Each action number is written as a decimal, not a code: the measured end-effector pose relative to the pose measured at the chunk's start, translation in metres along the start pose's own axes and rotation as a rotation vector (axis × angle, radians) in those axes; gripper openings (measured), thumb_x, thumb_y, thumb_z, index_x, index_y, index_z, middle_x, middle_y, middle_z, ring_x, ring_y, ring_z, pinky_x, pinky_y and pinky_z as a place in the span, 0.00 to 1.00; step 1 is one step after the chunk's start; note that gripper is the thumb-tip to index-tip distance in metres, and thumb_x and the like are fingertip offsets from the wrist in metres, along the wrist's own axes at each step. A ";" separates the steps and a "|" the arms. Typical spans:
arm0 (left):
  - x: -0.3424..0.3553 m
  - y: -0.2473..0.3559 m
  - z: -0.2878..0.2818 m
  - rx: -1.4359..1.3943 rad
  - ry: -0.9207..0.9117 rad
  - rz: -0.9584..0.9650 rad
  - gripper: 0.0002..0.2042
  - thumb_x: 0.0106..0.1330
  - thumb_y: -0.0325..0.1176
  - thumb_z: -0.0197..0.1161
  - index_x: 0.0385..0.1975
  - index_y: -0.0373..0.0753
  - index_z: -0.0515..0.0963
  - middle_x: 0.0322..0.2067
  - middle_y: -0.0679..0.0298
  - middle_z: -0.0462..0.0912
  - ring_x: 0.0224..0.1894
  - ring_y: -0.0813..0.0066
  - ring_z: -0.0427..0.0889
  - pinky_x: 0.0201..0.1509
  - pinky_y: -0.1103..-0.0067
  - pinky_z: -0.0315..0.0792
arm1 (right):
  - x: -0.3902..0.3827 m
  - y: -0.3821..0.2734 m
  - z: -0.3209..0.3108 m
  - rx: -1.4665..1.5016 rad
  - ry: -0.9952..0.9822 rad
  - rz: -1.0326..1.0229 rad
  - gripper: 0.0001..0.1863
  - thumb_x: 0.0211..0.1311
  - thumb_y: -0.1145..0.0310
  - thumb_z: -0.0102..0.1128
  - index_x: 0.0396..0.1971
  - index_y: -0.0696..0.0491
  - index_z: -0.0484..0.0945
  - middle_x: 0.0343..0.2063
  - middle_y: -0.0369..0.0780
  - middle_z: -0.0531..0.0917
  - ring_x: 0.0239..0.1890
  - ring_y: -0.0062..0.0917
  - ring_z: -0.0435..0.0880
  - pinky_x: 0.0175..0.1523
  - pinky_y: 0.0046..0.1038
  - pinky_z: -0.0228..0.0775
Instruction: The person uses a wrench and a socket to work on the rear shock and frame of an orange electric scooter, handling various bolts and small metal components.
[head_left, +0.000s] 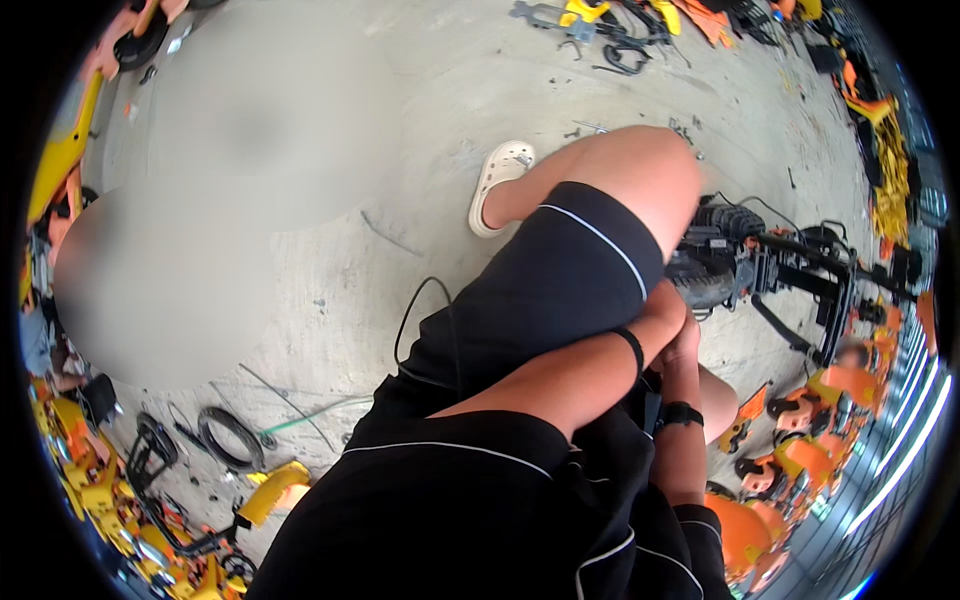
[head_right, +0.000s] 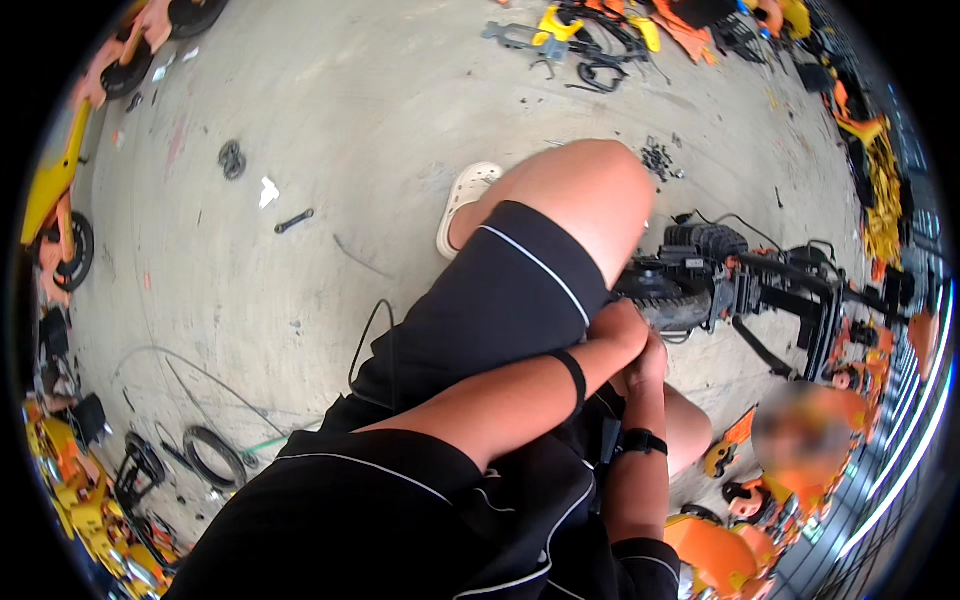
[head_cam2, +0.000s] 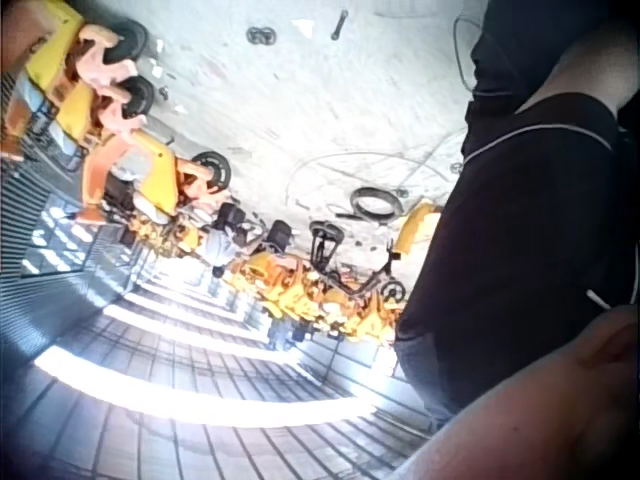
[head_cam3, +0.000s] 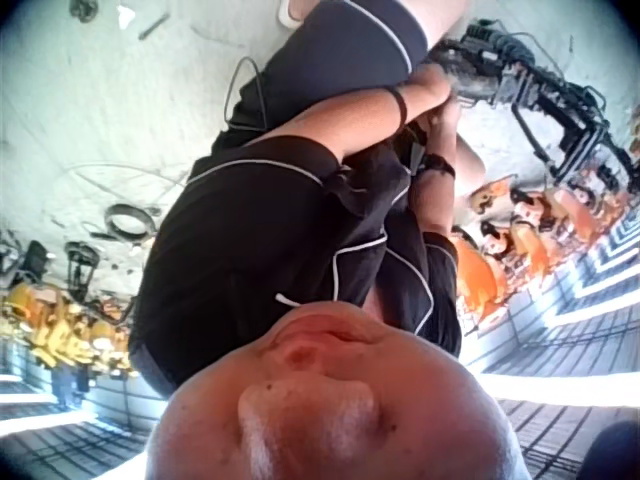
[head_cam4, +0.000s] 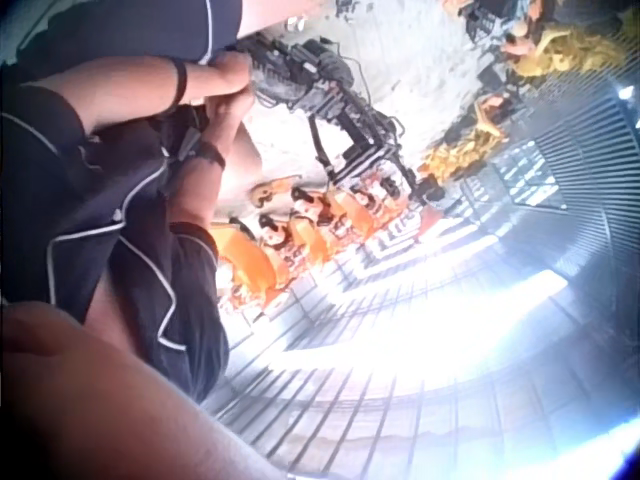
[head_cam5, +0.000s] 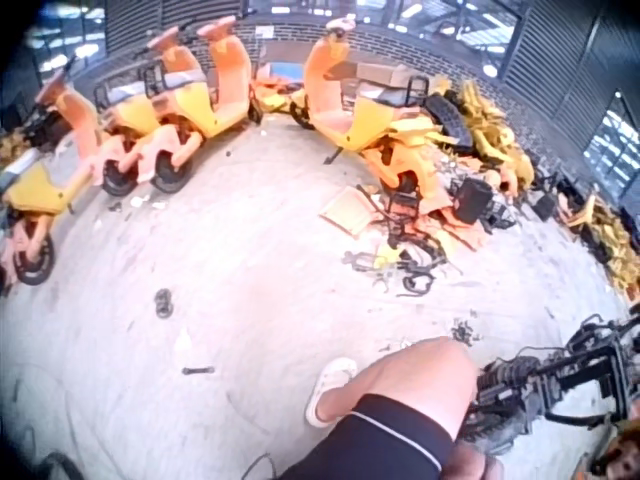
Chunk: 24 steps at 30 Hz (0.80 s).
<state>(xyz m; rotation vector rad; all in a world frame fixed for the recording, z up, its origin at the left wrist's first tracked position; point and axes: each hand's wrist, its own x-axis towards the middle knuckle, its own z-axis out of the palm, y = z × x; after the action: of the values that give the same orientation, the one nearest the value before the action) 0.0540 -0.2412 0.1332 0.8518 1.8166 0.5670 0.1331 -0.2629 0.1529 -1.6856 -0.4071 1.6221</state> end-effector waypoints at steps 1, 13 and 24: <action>-0.015 0.011 -0.055 -0.057 -0.183 0.036 0.16 0.66 0.43 0.54 0.32 0.37 0.83 0.35 0.49 0.86 0.39 0.53 0.86 0.45 0.62 0.78 | 0.003 0.002 -0.009 0.065 -0.091 -0.007 0.18 0.72 0.67 0.45 0.54 0.62 0.74 0.52 0.46 0.78 0.56 0.34 0.76 0.62 0.34 0.66; -0.029 0.007 -0.135 -0.089 -0.219 0.387 0.19 0.69 0.43 0.49 0.30 0.32 0.79 0.28 0.49 0.82 0.33 0.51 0.81 0.41 0.64 0.72 | -0.063 -0.036 0.060 -0.060 -0.055 -0.323 0.11 0.71 0.62 0.54 0.30 0.53 0.74 0.18 0.31 0.72 0.18 0.15 0.66 0.23 0.19 0.57; -0.060 0.015 -0.189 -0.261 -0.239 0.536 0.17 0.75 0.41 0.52 0.29 0.33 0.74 0.20 0.66 0.71 0.25 0.81 0.66 0.30 0.79 0.64 | -0.100 -0.030 0.083 0.050 -0.233 -0.487 0.13 0.70 0.62 0.58 0.34 0.58 0.75 0.20 0.32 0.73 0.20 0.12 0.65 0.25 0.17 0.57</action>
<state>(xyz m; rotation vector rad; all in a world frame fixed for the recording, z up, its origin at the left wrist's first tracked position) -0.1016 -0.2773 0.2518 1.1738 1.2592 0.9717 0.0476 -0.2872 0.2523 -1.2370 -0.8157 1.4438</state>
